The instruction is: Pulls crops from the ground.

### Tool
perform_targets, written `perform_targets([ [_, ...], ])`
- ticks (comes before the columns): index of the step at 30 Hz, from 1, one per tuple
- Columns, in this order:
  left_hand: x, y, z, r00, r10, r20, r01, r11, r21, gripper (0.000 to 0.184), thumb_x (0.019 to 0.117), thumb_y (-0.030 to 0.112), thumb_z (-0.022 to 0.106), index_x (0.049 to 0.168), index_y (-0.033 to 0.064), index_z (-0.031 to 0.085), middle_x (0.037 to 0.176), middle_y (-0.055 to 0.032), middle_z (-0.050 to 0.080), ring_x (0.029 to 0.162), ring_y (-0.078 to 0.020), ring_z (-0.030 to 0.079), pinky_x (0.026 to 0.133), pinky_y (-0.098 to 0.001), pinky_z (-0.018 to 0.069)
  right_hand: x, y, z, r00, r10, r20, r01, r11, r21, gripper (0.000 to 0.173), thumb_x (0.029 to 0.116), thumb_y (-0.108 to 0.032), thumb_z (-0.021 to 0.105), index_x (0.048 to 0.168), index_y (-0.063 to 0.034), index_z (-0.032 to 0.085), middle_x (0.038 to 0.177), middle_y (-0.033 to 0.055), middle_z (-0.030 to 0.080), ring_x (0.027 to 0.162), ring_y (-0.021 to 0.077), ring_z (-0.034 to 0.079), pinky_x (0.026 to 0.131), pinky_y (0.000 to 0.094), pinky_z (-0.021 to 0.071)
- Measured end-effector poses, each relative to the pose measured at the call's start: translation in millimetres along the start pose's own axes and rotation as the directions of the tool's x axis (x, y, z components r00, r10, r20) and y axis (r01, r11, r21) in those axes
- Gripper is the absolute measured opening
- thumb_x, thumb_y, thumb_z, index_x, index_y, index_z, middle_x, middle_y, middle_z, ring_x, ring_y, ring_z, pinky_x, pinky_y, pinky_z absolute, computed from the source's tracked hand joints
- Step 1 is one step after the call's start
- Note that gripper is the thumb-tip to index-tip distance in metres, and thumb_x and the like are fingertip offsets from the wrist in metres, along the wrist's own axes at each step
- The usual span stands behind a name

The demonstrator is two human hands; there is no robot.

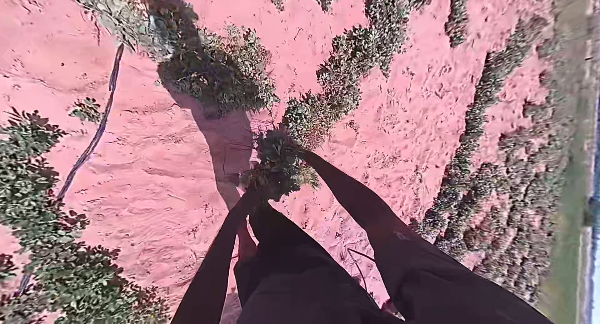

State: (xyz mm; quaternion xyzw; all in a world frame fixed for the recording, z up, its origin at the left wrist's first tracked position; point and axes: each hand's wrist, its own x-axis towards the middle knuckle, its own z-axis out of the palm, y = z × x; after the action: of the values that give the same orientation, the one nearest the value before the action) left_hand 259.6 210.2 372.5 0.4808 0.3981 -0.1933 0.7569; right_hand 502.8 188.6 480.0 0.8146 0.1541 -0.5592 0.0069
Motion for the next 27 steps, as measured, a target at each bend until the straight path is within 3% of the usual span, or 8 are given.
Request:
perform_targets([
  [2,34,18,23,0.976,-0.078,0.203,-0.001,0.933,0.360,0.102,0.0942,0.051,0.071,0.166,0.0182,0.007,0.146,-0.0297,0.051,0.127,-0.0424,0.057,0.101,-0.0591,0.0480,59,79,-29,0.969,-0.029,-0.246,-0.017,0.983,-0.184,0.061,0.0993,-0.011,0.065,0.155,-0.0045,0.041,0.149,0.0289,0.050,0.135,0.0470,0.051,0.108,0.0646,0.0422],
  [4,52,20,35,0.957,-0.130,0.259,-0.006,0.885,0.466,0.108,0.0897,0.057,0.073,0.167,0.0179,0.008,0.140,-0.0291,0.056,0.121,-0.0425,0.061,0.099,-0.0598,0.0493,101,158,-45,0.942,-0.009,-0.335,-0.070,0.973,-0.221,0.078,0.0819,-0.022,0.084,0.150,-0.0082,0.049,0.145,0.0302,0.052,0.130,0.0518,0.052,0.099,0.0722,0.0443],
  [9,15,7,-14,0.995,-0.098,-0.006,0.098,0.995,0.023,0.058,0.1053,0.027,0.058,0.156,0.0101,0.037,0.141,-0.0178,0.059,0.121,-0.0293,0.064,0.096,-0.0493,0.0552,150,235,-36,0.980,0.025,-0.198,-0.053,0.989,-0.136,0.051,0.0880,-0.029,0.079,0.131,-0.0043,0.067,0.130,0.0250,0.065,0.124,0.0430,0.060,0.105,0.0654,0.0447],
  [11,-14,-23,-54,0.938,-0.204,-0.279,0.174,0.976,-0.127,0.050,0.1082,0.025,0.053,0.154,0.0097,0.040,0.142,-0.0193,0.058,0.121,-0.0311,0.063,0.094,-0.0508,0.0546,143,224,-18,0.993,-0.023,-0.118,0.017,0.998,-0.056,0.046,0.0926,-0.029,0.076,0.130,-0.0037,0.067,0.130,0.0246,0.066,0.125,0.0412,0.060,0.108,0.0622,0.0440],
  [15,-117,-106,-114,0.658,-0.377,-0.652,0.259,0.926,-0.275,0.048,0.1084,0.030,0.051,0.148,0.0035,0.047,0.144,-0.0247,0.053,0.120,-0.0365,0.062,0.094,-0.0552,0.0521,103,182,12,0.987,-0.089,0.132,0.095,0.994,-0.045,0.046,0.0976,-0.029,0.071,0.135,-0.0036,0.063,0.132,0.0243,0.065,0.125,0.0390,0.060,0.109,0.0576,0.0440],
  [19,-240,-155,-107,0.515,-0.443,-0.734,0.266,0.896,-0.355,0.052,0.1093,0.038,0.045,0.149,0.0030,0.045,0.142,-0.0247,0.053,0.115,-0.0323,0.061,0.093,-0.0523,0.0521,90,154,26,0.943,-0.126,0.307,0.141,0.990,-0.027,0.044,0.0988,-0.025,0.069,0.136,-0.0024,0.061,0.125,0.0245,0.065,0.106,0.0348,0.064,0.093,0.0538,0.0500],
  [23,-294,-190,-56,0.379,-0.514,-0.769,0.101,0.849,-0.518,0.047,0.1092,0.033,0.045,0.145,0.0019,0.049,0.137,-0.0238,0.057,0.106,-0.0312,0.065,0.087,-0.0500,0.0547,103,130,20,0.972,-0.088,0.217,0.079,0.996,0.052,0.045,0.0964,-0.024,0.071,0.136,-0.0042,0.061,0.128,0.0214,0.065,0.110,0.0326,0.066,0.094,0.0511,0.0534],
  [27,-300,-215,16,0.398,-0.636,-0.661,-0.053,0.704,-0.708,0.039,0.1099,0.026,0.048,0.140,0.0013,0.054,0.128,-0.0238,0.064,0.096,-0.0320,0.071,0.081,-0.0478,0.0591,97,88,9,0.984,-0.115,0.134,0.108,0.993,0.056,0.043,0.1029,-0.023,0.063,0.141,-0.0052,0.056,0.131,0.0222,0.064,0.113,0.0343,0.067,0.092,0.0518,0.0560],
])
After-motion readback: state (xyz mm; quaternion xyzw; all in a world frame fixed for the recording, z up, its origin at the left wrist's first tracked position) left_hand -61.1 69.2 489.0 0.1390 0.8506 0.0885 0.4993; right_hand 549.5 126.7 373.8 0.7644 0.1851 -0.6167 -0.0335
